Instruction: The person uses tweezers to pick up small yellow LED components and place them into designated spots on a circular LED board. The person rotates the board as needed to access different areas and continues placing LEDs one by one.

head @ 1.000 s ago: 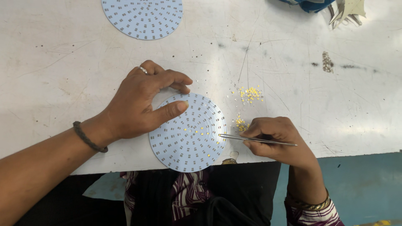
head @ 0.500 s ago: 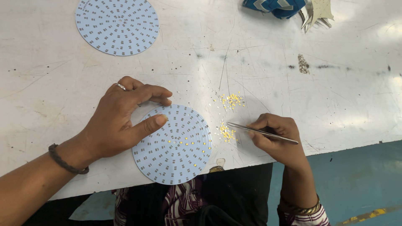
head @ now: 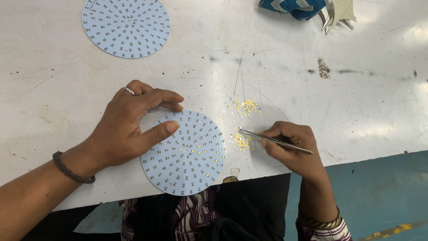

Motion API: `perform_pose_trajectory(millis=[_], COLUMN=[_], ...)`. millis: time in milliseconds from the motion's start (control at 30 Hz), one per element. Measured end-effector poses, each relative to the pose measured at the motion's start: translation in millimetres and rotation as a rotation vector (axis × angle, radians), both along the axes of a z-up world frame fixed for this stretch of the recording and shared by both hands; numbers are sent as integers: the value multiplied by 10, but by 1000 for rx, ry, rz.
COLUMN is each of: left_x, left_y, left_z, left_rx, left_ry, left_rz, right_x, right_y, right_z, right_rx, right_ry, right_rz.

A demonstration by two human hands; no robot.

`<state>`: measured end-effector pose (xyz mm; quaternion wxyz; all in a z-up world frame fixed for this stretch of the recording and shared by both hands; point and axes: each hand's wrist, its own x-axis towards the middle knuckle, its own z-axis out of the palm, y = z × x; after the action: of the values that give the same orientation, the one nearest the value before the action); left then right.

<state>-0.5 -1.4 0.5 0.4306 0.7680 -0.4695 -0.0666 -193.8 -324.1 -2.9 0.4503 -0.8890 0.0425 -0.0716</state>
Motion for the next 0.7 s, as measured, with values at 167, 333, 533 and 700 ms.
perform_pose_trajectory(millis=[167,333,533,700], left_x=[6,7,-5,-7], left_y=[-4,0,-6,-5], left_z=[-5,-7,6,8], left_rx=[1,-4,5,4], left_ry=[2,1,6,7], left_rz=[-3,-4,7,9], right_x=[-7,0,7,9], right_y=[-9,7,19,7], right_z=[-12,-4,16,8], right_rx=[24,33,19,-2], right_ry=[3,38,11,13], right_rz=[-13,-19,9,23])
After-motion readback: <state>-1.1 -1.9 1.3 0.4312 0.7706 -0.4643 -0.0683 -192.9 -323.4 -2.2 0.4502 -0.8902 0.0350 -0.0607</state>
